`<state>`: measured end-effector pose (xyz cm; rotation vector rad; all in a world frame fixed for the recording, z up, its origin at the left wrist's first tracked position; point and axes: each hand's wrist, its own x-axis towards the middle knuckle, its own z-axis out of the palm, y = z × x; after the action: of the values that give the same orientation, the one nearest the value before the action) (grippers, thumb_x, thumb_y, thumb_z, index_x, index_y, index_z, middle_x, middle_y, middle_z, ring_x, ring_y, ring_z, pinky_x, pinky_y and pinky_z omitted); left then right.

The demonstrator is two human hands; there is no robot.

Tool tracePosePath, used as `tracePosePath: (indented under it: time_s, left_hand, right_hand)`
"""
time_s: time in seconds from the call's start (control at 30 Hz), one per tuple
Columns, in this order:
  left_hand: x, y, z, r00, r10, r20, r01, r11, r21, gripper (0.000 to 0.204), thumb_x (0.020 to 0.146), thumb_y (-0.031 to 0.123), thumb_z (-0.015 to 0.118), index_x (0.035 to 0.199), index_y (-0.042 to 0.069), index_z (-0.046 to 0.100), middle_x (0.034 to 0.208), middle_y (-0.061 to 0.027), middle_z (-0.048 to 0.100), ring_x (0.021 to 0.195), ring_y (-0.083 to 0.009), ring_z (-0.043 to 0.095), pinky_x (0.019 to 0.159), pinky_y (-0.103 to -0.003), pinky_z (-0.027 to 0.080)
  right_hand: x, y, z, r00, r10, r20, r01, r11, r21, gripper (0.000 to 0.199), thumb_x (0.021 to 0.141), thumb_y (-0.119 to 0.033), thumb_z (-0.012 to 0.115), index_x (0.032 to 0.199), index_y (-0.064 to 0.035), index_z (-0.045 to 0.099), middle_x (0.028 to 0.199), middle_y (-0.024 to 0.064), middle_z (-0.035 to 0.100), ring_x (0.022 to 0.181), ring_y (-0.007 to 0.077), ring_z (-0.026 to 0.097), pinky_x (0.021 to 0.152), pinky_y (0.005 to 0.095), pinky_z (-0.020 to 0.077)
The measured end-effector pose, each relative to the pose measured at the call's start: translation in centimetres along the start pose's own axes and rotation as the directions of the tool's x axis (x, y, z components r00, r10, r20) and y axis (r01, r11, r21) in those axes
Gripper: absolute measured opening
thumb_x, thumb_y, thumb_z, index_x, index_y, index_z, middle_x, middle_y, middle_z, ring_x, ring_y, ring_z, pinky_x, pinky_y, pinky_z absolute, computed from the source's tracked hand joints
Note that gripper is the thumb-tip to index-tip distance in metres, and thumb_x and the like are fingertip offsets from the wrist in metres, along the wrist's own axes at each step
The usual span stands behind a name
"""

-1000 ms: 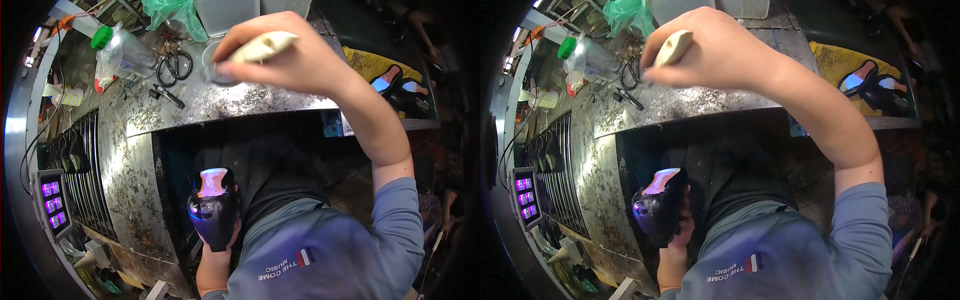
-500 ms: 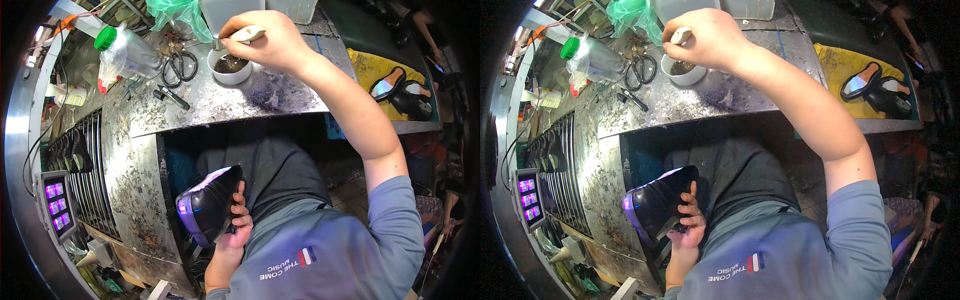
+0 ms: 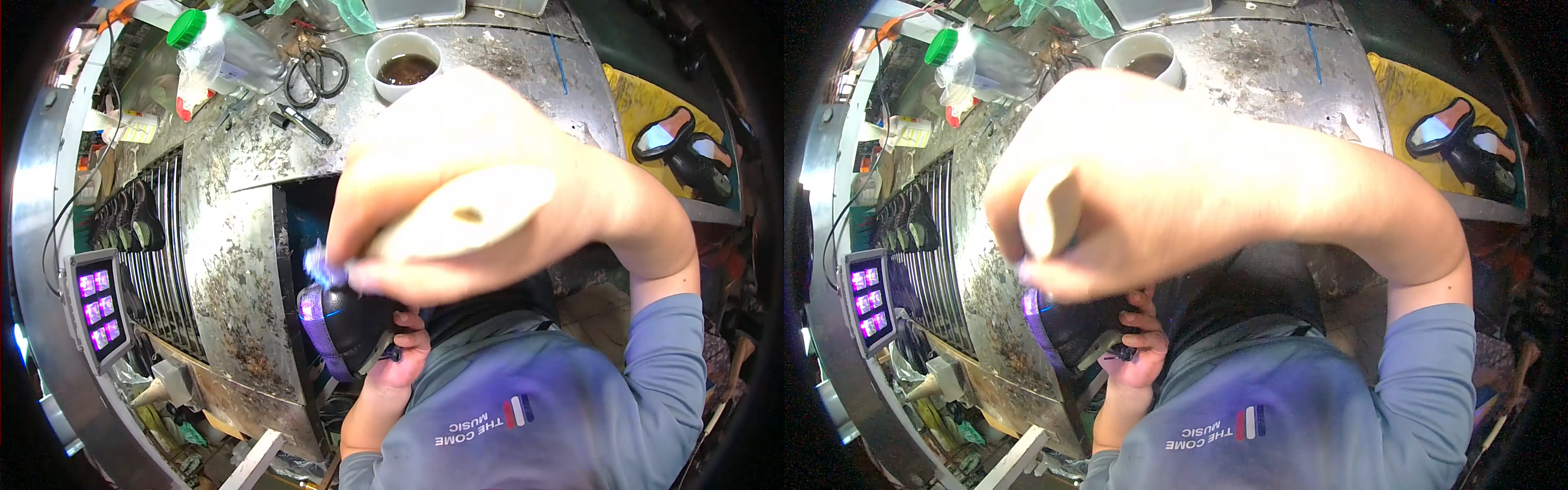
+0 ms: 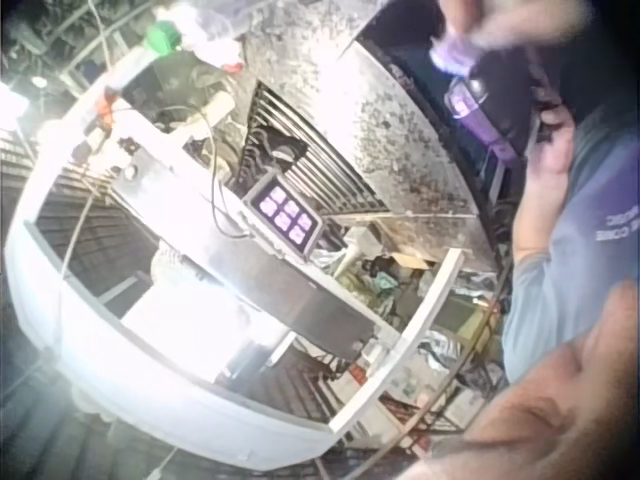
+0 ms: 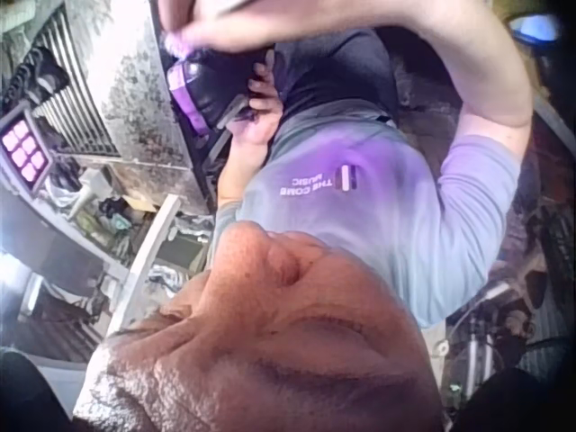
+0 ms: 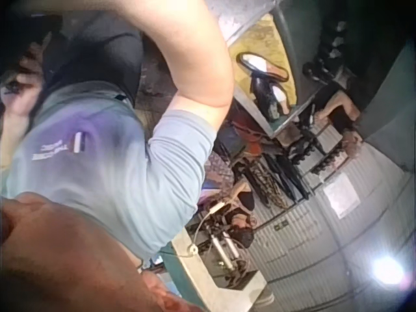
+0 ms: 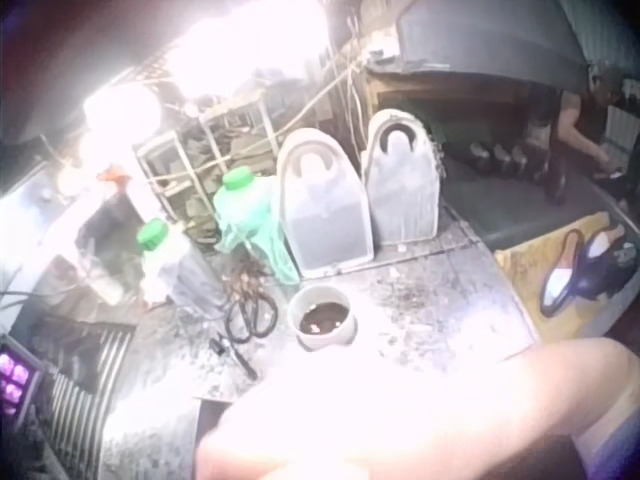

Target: The person paints the sole of a black high-heeled shoe using a small brush and a dark liquid from a cup. They repeatedly dip the brush into the cup and apply the liquid to the shoe's sole, rotating the shoe to cover different areas. The person handles the shoe and brush with both hands throughout the process.

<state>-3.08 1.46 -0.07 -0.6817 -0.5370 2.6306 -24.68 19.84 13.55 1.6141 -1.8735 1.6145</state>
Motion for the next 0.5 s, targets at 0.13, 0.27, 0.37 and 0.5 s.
tracePosePath:
  time_s: [0.13, 0.27, 0.37, 0.5]
  left_hand:
    - [-0.8, -0.2, -0.3, 0.981, 0.134, -0.141, -0.118, 0.987, 0.111, 0.027, 0.093, 0.033, 0.066, 0.107, 0.009, 0.068, 0.099, -0.0054, 0.070, 0.088, -0.0207, 0.068, 0.065, -0.031, 0.060]
    - [-0.8, -0.1, -0.9, 0.981, 0.159, -0.113, -0.145, 0.981, 0.130, 0.027, 0.092, 0.034, 0.067, 0.104, 0.010, 0.068, 0.096, -0.0040, 0.069, 0.084, -0.0190, 0.068, 0.064, -0.029, 0.061]
    - [-1.1, 0.5, -1.6, 0.969, 0.182, -0.167, -0.152, 0.972, 0.179, 0.025, 0.093, 0.033, 0.066, 0.104, 0.010, 0.068, 0.097, -0.0042, 0.070, 0.085, -0.0187, 0.069, 0.063, -0.029, 0.061]
    - [-0.5, -0.2, -1.2, 0.991, 0.101, -0.085, -0.096, 0.994, 0.059, 0.023, 0.094, 0.030, 0.065, 0.104, 0.010, 0.068, 0.098, -0.0043, 0.070, 0.087, -0.0186, 0.069, 0.063, -0.030, 0.062]
  right_hand:
    - [0.6, -1.6, 0.6, 0.995, -0.045, 0.091, 0.041, 0.998, 0.037, 0.009, 0.082, -0.016, 0.076, 0.085, -0.0108, 0.069, 0.074, 0.0038, 0.064, 0.066, 0.0277, 0.066, 0.056, 0.0372, 0.0513]
    - [1.2, -2.3, 0.5, 0.976, 0.038, 0.214, -0.037, 0.999, -0.010, 0.015, 0.075, -0.020, 0.075, 0.076, -0.0088, 0.065, 0.071, 0.0076, 0.061, 0.069, 0.0329, 0.065, 0.057, 0.0430, 0.0505]
    - [1.5, -2.8, -0.2, 0.960, 0.103, 0.259, -0.113, 0.993, 0.025, 0.019, 0.068, -0.019, 0.078, 0.072, -0.0031, 0.068, 0.073, 0.0148, 0.067, 0.073, 0.0377, 0.068, 0.066, 0.0456, 0.0565]
    - [1.3, -2.3, -0.2, 0.965, 0.059, 0.256, -0.075, 0.996, 0.055, 0.019, 0.069, -0.019, 0.078, 0.073, -0.0028, 0.069, 0.074, 0.0150, 0.067, 0.073, 0.0377, 0.068, 0.066, 0.0456, 0.0566]
